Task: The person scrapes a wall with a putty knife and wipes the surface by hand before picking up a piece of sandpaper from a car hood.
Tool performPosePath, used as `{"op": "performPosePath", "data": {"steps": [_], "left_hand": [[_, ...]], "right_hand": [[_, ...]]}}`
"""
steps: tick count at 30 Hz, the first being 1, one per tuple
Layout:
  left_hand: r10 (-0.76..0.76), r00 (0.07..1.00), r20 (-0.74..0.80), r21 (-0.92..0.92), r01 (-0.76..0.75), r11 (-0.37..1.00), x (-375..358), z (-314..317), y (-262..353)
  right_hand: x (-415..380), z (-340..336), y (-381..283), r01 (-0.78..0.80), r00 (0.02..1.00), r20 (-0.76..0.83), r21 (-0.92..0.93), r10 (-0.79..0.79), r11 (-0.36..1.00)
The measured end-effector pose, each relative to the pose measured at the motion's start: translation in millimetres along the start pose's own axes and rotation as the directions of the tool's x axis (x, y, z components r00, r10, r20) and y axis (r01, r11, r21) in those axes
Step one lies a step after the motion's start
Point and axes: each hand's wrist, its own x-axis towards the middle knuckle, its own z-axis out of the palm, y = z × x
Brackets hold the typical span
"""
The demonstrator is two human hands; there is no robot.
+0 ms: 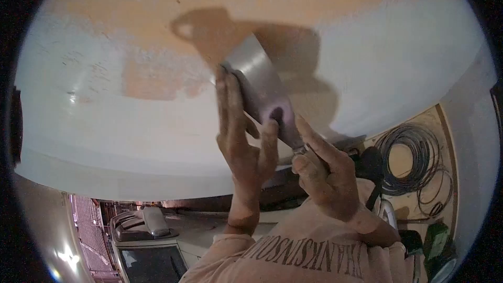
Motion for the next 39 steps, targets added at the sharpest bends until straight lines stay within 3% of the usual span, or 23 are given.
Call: {"op": "performPosePath", "data": {"steps": [7, 9, 12, 15, 18, 21, 24, 27, 30, 32, 36, 39], "left_hand": [[0.034, 0.999, 0.035, 0.060, -0.036, 0.998, -10, 1, 0], [-0.020, 0.998, 0.055, 0.072, 0.016, 0.997, -14, -2, 0], [0.044, 0.996, -0.081, 0.085, -0.037, 0.996, -5, 3, 0], [0.024, 1.000, -0.016, 0.085, -0.023, 0.996, -8, -2, 2], [-0.002, 0.999, 0.048, 0.058, -0.001, 0.998, -14, 1, -2], [-0.007, 0.999, 0.033, 0.023, 0.006, 1.000, -9, 1, -3], [-0.021, 0.998, 0.059, 0.009, 0.021, 1.000, -10, -1, 0], [-0.007, 1.000, 0.018, 0.010, 0.007, 1.000, -9, 5, -1], [0.029, 0.998, -0.062, 0.002, -0.029, 1.000, -1, 4, -2], [-0.012, 1.000, 0.025, -0.009, 0.012, 1.000, -7, 5, 0], [0.021, 1.000, 0.004, 0.034, -0.021, 0.999, -1, 9, -8], [0.014, 0.999, -0.035, -0.022, -0.015, 1.000, -4, 9, -5]], "right_hand": [[1, -7, -3, -0.044, 0.999, 0.003, 0.004, 0.044, 0.999], [4, -9, 3, -0.041, 0.999, 0.025, 0.012, 0.041, 0.999], [13, -4, 9, 0.076, 0.994, 0.074, 0.026, -0.078, 0.997], [15, 3, 4, 0.148, 0.988, 0.037, -0.012, -0.147, 0.989], [9, -8, 7, 0.013, 1.000, -0.024, 0.010, -0.013, 1.000], [16, -6, 8, 0.136, 0.991, 0.020, -0.087, -0.135, 0.987], [7, -10, 5, 0.134, 0.991, 0.003, -0.058, -0.135, 0.989], [10, -9, -2, -0.015, 1.000, -0.008, 0.008, 0.016, 1.000], [19, -5, -5, 0.045, 0.999, 0.029, -0.019, -0.045, 0.999], [8, -13, 1, 0.042, 0.999, 0.020, 0.034, -0.043, 0.999], [11, -14, -5, -0.027, 1.000, 0.001, 0.020, 0.027, 0.999], [12, -8, -6, 0.007, 0.999, 0.031, 0.061, -0.008, 0.998]]}}
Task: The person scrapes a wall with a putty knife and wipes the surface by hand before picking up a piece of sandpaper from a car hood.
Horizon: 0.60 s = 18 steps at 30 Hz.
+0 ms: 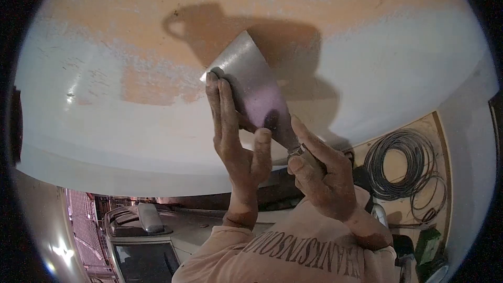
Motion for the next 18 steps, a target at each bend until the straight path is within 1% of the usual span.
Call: {"op": "performPosePath", "data": {"steps": [1, 3, 4, 6, 8, 10, 11, 13, 15, 18], "left_hand": [[-0.010, 1.000, -0.013, -0.038, 0.010, 0.999, 0, 1, 1], [0.039, 0.999, -0.024, 0.047, -0.038, 0.998, 0, 2, -1], [0.059, 0.998, -0.026, 0.091, -0.056, 0.994, -1, 2, -2], [0.099, 0.993, -0.059, 0.103, -0.092, 0.990, 6, -5, -6], [0.074, 0.996, -0.057, 0.076, -0.070, 0.995, 6, -8, -6], [-0.014, 1.000, -0.018, 0.005, 0.014, 1.000, -3, 0, 0], [0.051, 0.998, -0.045, 0.072, -0.048, 0.996, -3, 5, -2], [0.089, 0.995, -0.041, 0.064, -0.087, 0.994, 2, 2, -5], [0.096, 0.995, -0.033, 0.056, -0.094, 0.994, 0, 2, -5], [0.079, 0.996, -0.037, 0.060, -0.077, 0.995, -3, 3, -6]], "right_hand": [[-2, -1, 0, -0.016, 1.000, -0.004, -0.010, 0.016, 1.000], [-5, -5, 0, -0.038, 0.999, -0.009, -0.033, 0.038, 0.999], [0, -2, 0, 0.009, 1.000, -0.001, -0.058, -0.009, 0.998], [9, 7, 1, 0.080, 0.997, 0.013, -0.095, -0.079, 0.992], [3, 6, -3, 0.061, 0.998, 0.000, -0.102, -0.061, 0.993], [-1, 3, -5, 0.041, 0.999, -0.011, -0.117, -0.042, 0.992], [-3, 0, -5, 0.022, 1.000, -0.016, -0.127, -0.024, 0.992], [-6, -2, -3, -0.009, 1.000, -0.023, -0.124, 0.006, 0.992], [-6, 1, -2, -0.014, 1.000, -0.027, -0.094, 0.011, 0.995], [-4, -7, 3, 0.005, 1.000, 0.012, -0.078, -0.004, 0.997]]}}
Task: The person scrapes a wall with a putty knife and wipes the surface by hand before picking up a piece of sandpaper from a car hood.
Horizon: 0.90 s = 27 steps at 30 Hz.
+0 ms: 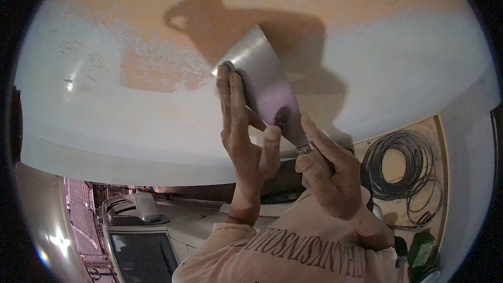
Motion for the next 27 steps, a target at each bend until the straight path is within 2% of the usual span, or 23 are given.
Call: {"op": "performPosePath", "data": {"steps": [4, 6, 7, 10, 11, 13, 14, 16, 17, 18, 19, 20, 21, 22, 25, 27], "left_hand": [[0.053, 0.996, -0.076, 0.044, -0.049, 0.998, 8, -1, -2], [0.057, 0.996, -0.074, -0.008, -0.058, 0.998, 10, -11, -4], [0.041, 0.998, -0.050, -0.073, -0.045, 0.996, 10, -18, -5], [0.203, 0.965, -0.166, 0.268, -0.154, 0.951, 13, -48, -19], [0.246, 0.940, -0.238, 0.354, -0.152, 0.923, 21, -57, -26], [0.288, 0.869, -0.403, 0.506, -0.051, 0.861, 46, -69, -45], [0.294, 0.872, -0.390, 0.597, -0.004, 0.802, 57, -73, -52], [0.320, 0.924, -0.211, 0.838, 0.003, 0.545, 69, -73, -62], [0.331, 0.935, -0.131, 0.861, -0.059, 0.506, 67, -64, -63], [0.366, 0.928, -0.070, 0.826, -0.152, 0.544, 63, -45, -55], [0.288, 0.958, 0.015, 0.728, -0.208, 0.654, 38, -20, -59], [0.361, 0.895, 0.262, 0.711, -0.431, 0.555, 18, -4, -61], [0.408, 0.770, 0.490, 0.619, -0.637, 0.459, -2, 12, -63], [0.268, 0.677, 0.686, 0.527, -0.716, 0.459, -22, 23, -60], [0.344, 0.495, 0.798, 0.291, -0.816, 0.500, -34, 18, -66], [0.386, 0.538, 0.750, 0.416, -0.836, 0.356, -10, -1, -71]], "right_hand": [[11, 9, 3, 0.025, 1.000, 0.008, 0.032, -0.025, 0.999], [14, 10, 5, 0.071, 0.997, 0.026, 0.041, -0.072, 0.997], [12, 7, 10, 0.106, 0.994, -0.040, -0.002, -0.106, 0.994], [8, -11, 17, 0.225, 0.951, -0.210, -0.038, -0.228, 0.974], [8, -16, 12, 0.269, 0.932, -0.260, 0.021, -0.254, 0.963], [6, -27, 12, 0.335, 0.901, -0.317, 0.075, -0.296, 0.939], [5, -32, 17, 0.357, 0.892, -0.322, 0.072, -0.317, 0.931], [2, -34, 25, 0.359, 0.882, -0.349, 0.065, -0.316, 0.931], [-1, -33, 30, 0.339, 0.881, -0.372, 0.063, -0.293, 0.939], [-2, -32, 32, 0.320, 0.876, -0.398, 0.061, -0.271, 0.945], [-2, -32, 31, 0.333, 0.878, -0.390, 0.078, -0.278, 0.940], [-2, -31, 29, 0.336, 0.884, -0.375, 0.093, -0.279, 0.937], [-2, -32, 27, 0.340, 0.890, -0.356, 0.108, -0.283, 0.934], [-3, -31, 25, 0.335, 0.890, -0.363, 0.106, -0.278, 0.936], [-6, -31, 18, 0.344, 0.880, -0.377, 0.089, -0.288, 0.935], [-9, -34, 15, 0.358, 0.869, -0.383, 0.055, -0.312, 0.932]]}}
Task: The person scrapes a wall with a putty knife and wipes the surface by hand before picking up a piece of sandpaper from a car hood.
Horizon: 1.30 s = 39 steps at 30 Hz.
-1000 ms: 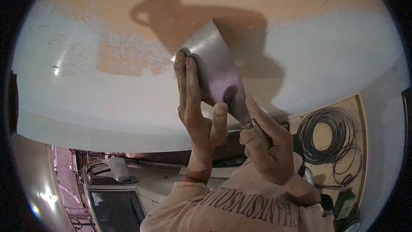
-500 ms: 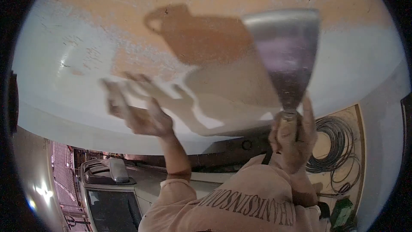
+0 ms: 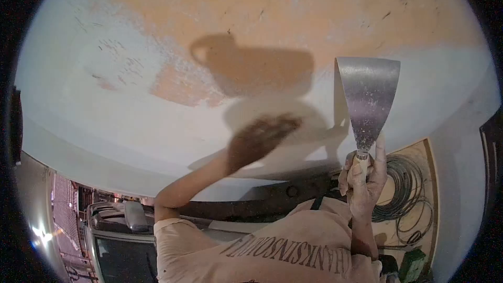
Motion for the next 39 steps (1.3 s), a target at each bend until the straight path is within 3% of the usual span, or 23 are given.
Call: {"op": "performPosePath", "data": {"steps": [2, 3, 4, 5, 6, 9, 11, 13, 17, 18, 20, 21, 22, 24, 27, 30, 31, 32, 33, 34, 35, 36, 39], "left_hand": [[-0.096, 0.995, 0.010, 0.071, 0.095, 0.993, -10, -30, -53], [-0.337, 0.941, -0.042, 0.044, 0.338, 0.940, -10, -53, -79], [-0.556, 0.826, -0.091, -0.006, 0.557, 0.830, -10, -76, -105], [-0.592, 0.692, -0.414, 0.000, 0.650, 0.760, -5, -86, -131], [-0.690, 0.504, -0.519, -0.089, 0.771, 0.631, -2, -90, -138], [-0.704, 0.573, -0.419, -0.167, 0.714, 0.680, 10, -63, -99], [-0.458, 0.879, -0.131, 0.026, 0.465, 0.885, 21, -34, -41], [-0.043, 0.986, -0.162, 0.074, 0.056, 0.996, 16, 5, 0], [-0.026, 0.994, -0.108, -0.579, -0.041, 0.815, 9, 29, -6], [-0.001, 0.999, -0.046, -0.262, -0.011, 0.965, 8, 18, -23], [-0.207, 0.965, -0.159, -0.553, 0.087, 0.829, 5, -8, -78], [-0.340, 0.921, -0.189, -0.370, 0.254, 0.894, 3, -43, -102], [-0.469, 0.856, -0.217, -0.279, 0.406, 0.870, 4, -66, -128], [-0.688, 0.566, -0.454, -0.200, 0.687, 0.698, -3, -100, -153], [-0.716, 0.595, -0.365, -0.346, 0.627, 0.698, 20, -73, -112], [-0.370, 0.904, -0.214, -0.225, 0.323, 0.919, 29, 0, -18], [-0.226, 0.954, -0.198, 0.065, 0.243, 0.968, 20, 11, 12], [-0.138, 0.974, -0.180, 0.037, 0.147, 0.988, 15, 45, 43], [-0.117, 0.985, -0.124, -0.392, 0.059, 0.918, 7, 60, 65], [-0.065, 0.987, -0.146, -0.478, -0.013, 0.878, -2, 69, 81], [-0.170, 0.954, -0.246, -0.702, -0.054, 0.710, -7, 86, 100], [0.217, 0.958, 0.185, -0.731, -0.014, 0.683, -7, 70, 96], [-0.220, 0.975, 0.042, -0.814, 0.161, 0.558, -18, 51, 96]], "right_hand": [[1, 1, -2, 0.003, 0.999, -0.035, 0.012, -0.002, 1.000], [1, 1, -2, 0.000, 0.999, -0.046, 0.018, 0.000, 1.000], [1, 2, -3, -0.015, 0.998, -0.068, 0.021, 0.016, 1.000], [0, 4, -3, -0.030, 0.996, -0.085, 0.024, 0.032, 0.999], [0, 6, -4, -0.040, 0.994, -0.097, 0.022, 0.042, 0.999], [0, 2, 2, -0.073, 0.987, -0.143, 0.009, 0.073, 0.997], [3, 6, -4, -0.081, 0.990, -0.112, 0.002, 0.081, 0.997], [1, 6, -7, -0.037, 0.998, -0.056, 0.035, 0.039, 0.999], [1, 2, 1, -0.004, 1.000, -0.005, 0.053, 0.005, 0.999], [1, 2, 1, -0.005, 1.000, -0.004, 0.060, 0.005, 0.998], [0, 4, -1, -0.015, 1.000, -0.015, 0.044, 0.016, 0.999], [-1, 7, -2, -0.020, 1.000, -0.021, 0.037, 0.020, 0.999], [-1, 5, -1, -0.022, 0.999, -0.035, 0.023, 0.022, 1.000], [0, 6, 0, -0.004, 1.000, -0.017, 0.030, 0.004, 1.000], [-4, 12, -4, -0.014, 0.999, -0.040, 0.023, 0.015, 1.000], [-5, 18, -4, 0.007, 0.999, -0.044, 0.019, -0.007, 1.000], [-5, 20, -4, 0.011, 0.999, -0.043, 0.024, -0.010, 1.000], [-5, 20, -4, 0.018, 0.999, -0.044, 0.031, -0.017, 0.999], [-5, 18, -5, 0.016, 0.999, -0.032, 0.027, -0.015, 1.000], [-5, 17, -4, 0.017, 1.000, -0.021, 0.030, -0.017, 0.999], [-4, 16, -4, 0.022, 1.000, -0.013, 0.041, -0.022, 0.999], [-3, 16, -4, 0.015, 1.000, -0.013, 0.035, -0.015, 0.999], [-4, 14, -8, -0.007, 1.000, -0.006, 0.025, 0.008, 1.000]]}}
